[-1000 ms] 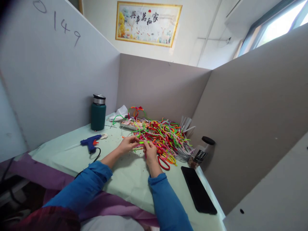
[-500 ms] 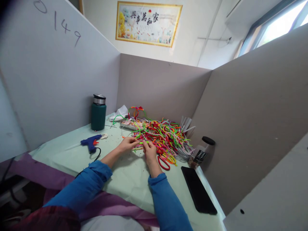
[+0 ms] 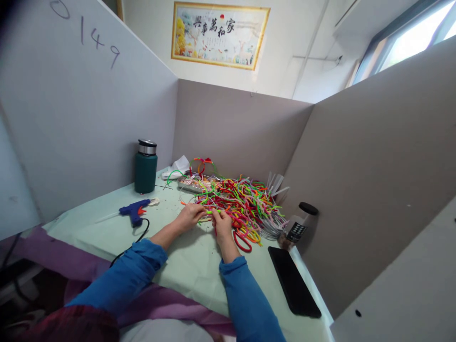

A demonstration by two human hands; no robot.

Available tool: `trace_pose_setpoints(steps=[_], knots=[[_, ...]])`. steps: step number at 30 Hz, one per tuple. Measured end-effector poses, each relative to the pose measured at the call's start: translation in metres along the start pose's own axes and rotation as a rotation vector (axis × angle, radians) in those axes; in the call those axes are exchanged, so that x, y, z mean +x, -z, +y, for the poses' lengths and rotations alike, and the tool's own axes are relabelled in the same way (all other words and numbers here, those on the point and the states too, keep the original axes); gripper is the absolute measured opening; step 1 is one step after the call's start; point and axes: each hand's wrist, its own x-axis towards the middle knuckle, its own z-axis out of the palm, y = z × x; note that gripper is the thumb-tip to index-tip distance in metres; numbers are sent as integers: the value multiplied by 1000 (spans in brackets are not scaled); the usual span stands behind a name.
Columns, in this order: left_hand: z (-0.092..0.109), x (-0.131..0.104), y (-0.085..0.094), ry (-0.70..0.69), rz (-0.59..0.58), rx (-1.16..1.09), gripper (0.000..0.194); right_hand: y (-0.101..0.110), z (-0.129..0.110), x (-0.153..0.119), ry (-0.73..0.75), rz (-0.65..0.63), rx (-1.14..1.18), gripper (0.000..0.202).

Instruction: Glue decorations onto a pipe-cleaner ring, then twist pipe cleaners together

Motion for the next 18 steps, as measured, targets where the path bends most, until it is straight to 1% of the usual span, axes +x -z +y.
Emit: trace_pose_setpoints(steps=[5, 12, 18], knots=[[3, -1, 1, -48, 12, 77, 18, 0, -2, 0, 0, 1, 30, 35], [4, -2, 2, -119, 65, 170, 22, 0, 1, 0, 8, -3, 38, 35], [6, -1, 1, -111, 71, 188, 20, 0, -1, 1, 4, -10, 58, 35]])
